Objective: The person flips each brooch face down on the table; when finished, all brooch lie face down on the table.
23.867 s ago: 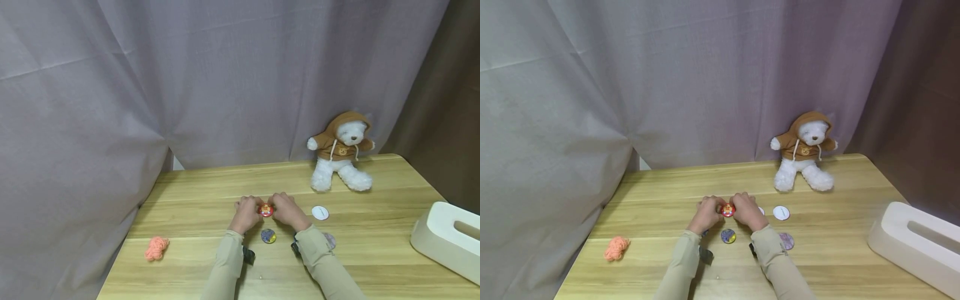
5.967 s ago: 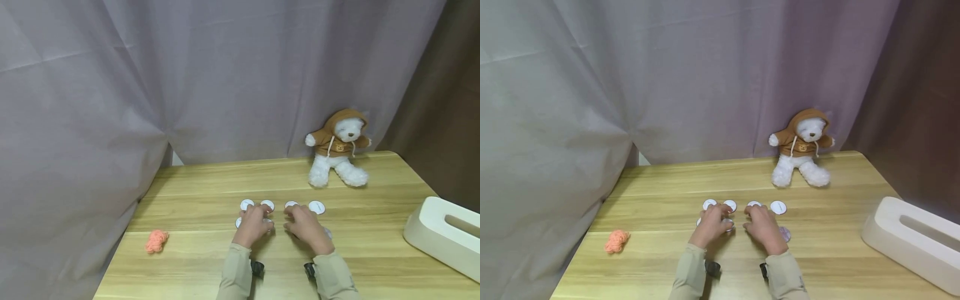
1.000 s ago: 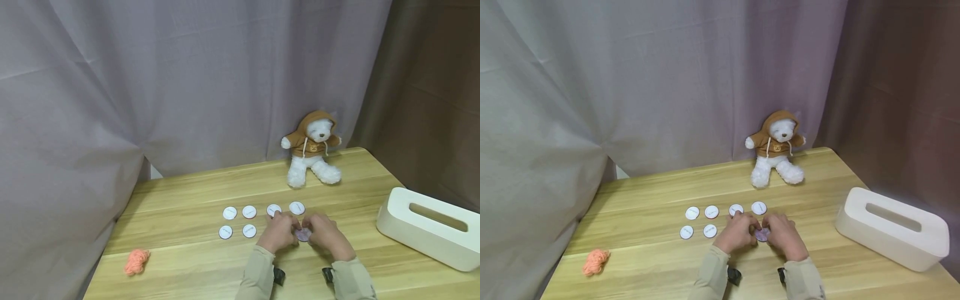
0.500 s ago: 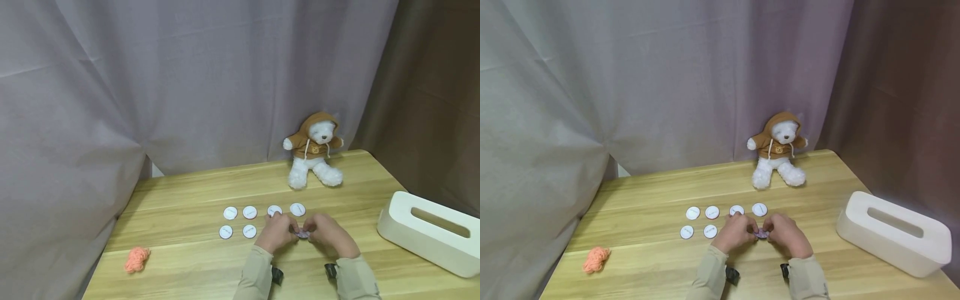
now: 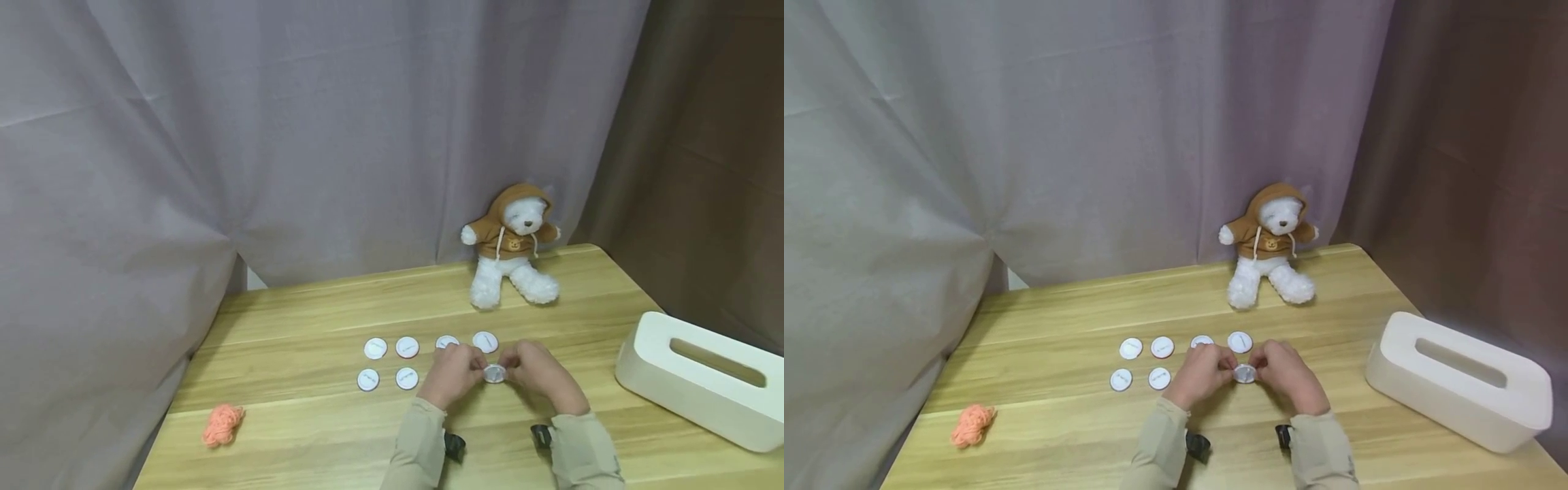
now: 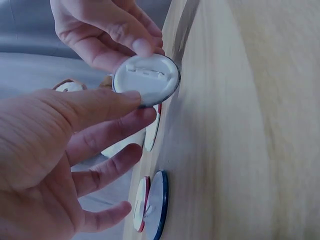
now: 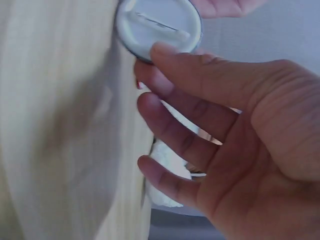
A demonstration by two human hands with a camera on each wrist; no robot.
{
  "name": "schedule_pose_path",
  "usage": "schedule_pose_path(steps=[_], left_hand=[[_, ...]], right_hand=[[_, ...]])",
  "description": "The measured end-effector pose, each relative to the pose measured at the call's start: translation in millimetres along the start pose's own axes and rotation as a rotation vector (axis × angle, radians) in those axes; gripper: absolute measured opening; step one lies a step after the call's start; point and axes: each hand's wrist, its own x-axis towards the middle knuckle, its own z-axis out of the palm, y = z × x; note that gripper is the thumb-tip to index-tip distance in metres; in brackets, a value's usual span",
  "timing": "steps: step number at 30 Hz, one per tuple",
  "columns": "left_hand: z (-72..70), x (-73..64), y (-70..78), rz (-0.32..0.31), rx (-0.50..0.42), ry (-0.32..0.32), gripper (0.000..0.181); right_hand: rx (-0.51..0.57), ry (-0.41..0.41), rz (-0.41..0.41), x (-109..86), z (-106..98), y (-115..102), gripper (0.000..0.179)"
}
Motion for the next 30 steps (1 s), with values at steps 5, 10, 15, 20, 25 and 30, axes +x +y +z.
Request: schedule_pose_path(steps=[5, 10, 15, 20, 25, 30], left_hand=[[2.5, 3.9, -1.7, -0.022, 0.036, 0.019, 0.008], [7.8, 3.2, -3.4, -0.034, 0.057, 0.028, 0.012], [12.4, 1.7, -2.3, -0.056, 0.096, 0.025, 0.018], [13.1, 3.6, 0.3, -0.098, 0.127, -0.002, 0.016], [13.1, 6.6, 0.1, -0.103, 0.154, -0.013, 0.016], [14.5, 9.2, -0.7, -0.101, 0.168, -0.023, 0.014]], right_hand=[[-0.029, 0.036, -0.013, 6.6, 6.8, 4.6, 0.016], [-0.047, 0.047, -0.013, 8.4, 14.5, 5.7, 0.02], [-0.057, 0.063, -0.004, 7.6, 20.1, 5.6, 0.023], [-0.045, 0.061, 0.033, 7.9, 20.8, 4.6, 0.024], [-0.06, 0.06, 0.027, 10.3, 19.3, 4.4, 0.025], [-0.075, 0.047, 0.047, 11.8, 17.7, 6.1, 0.021]])
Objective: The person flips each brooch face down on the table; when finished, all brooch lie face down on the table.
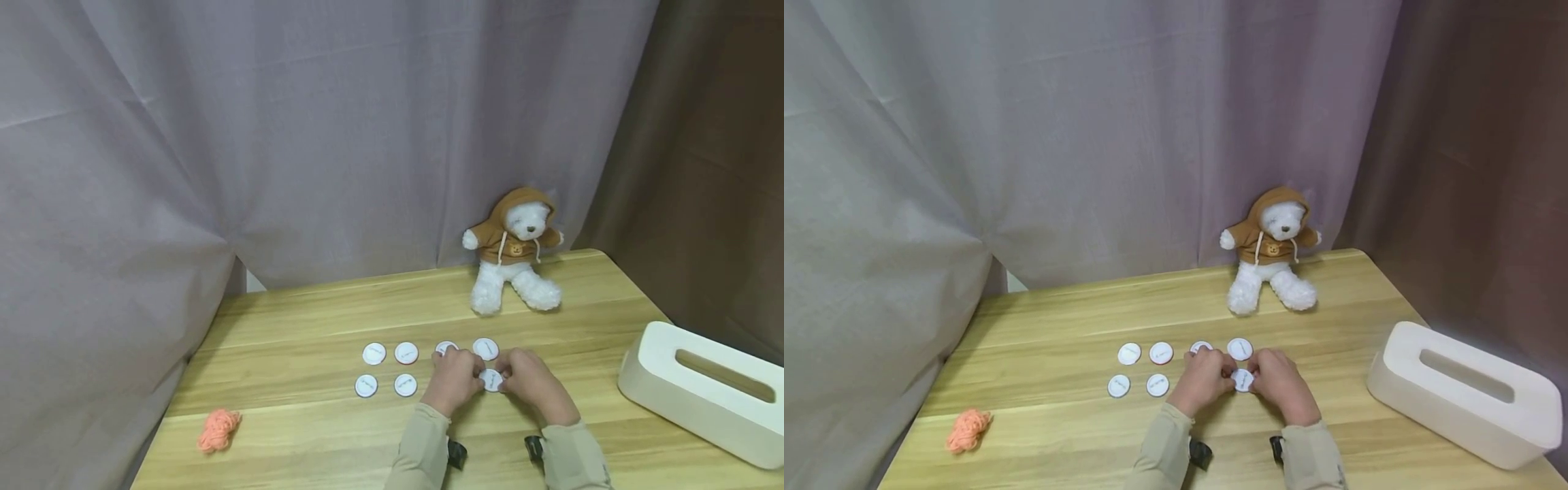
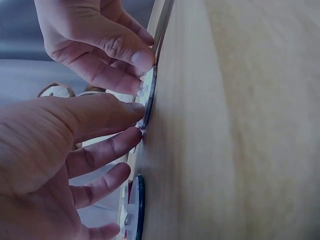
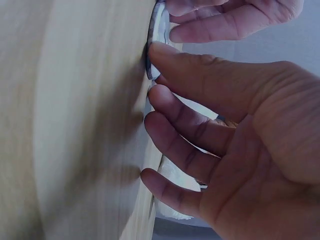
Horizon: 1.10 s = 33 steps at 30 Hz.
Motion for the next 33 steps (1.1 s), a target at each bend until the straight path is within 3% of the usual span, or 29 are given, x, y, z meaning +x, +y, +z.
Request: schedule_pose_path(steps=[14, 20, 33], left_hand=[[-6.3, 1.8, 1.1, 0.0, 0.014, 0.045, 0.001], [-14.7, -1.1, -13.0, -0.017, -0.033, 0.057, 0.009], [-46.4, -5.5, -50.1, -0.043, 0.018, 0.012, 0.027]], right_hand=[[-0.031, -0.05, 0.069, 3.2, -25.1, 4.2, 0.025], [-0.113, -0.021, 0.014, 10.1, -33.8, -3.1, 0.035], [-0.206, -0.118, 0.024, 25.6, -49.0, -21.2, 0.046]])
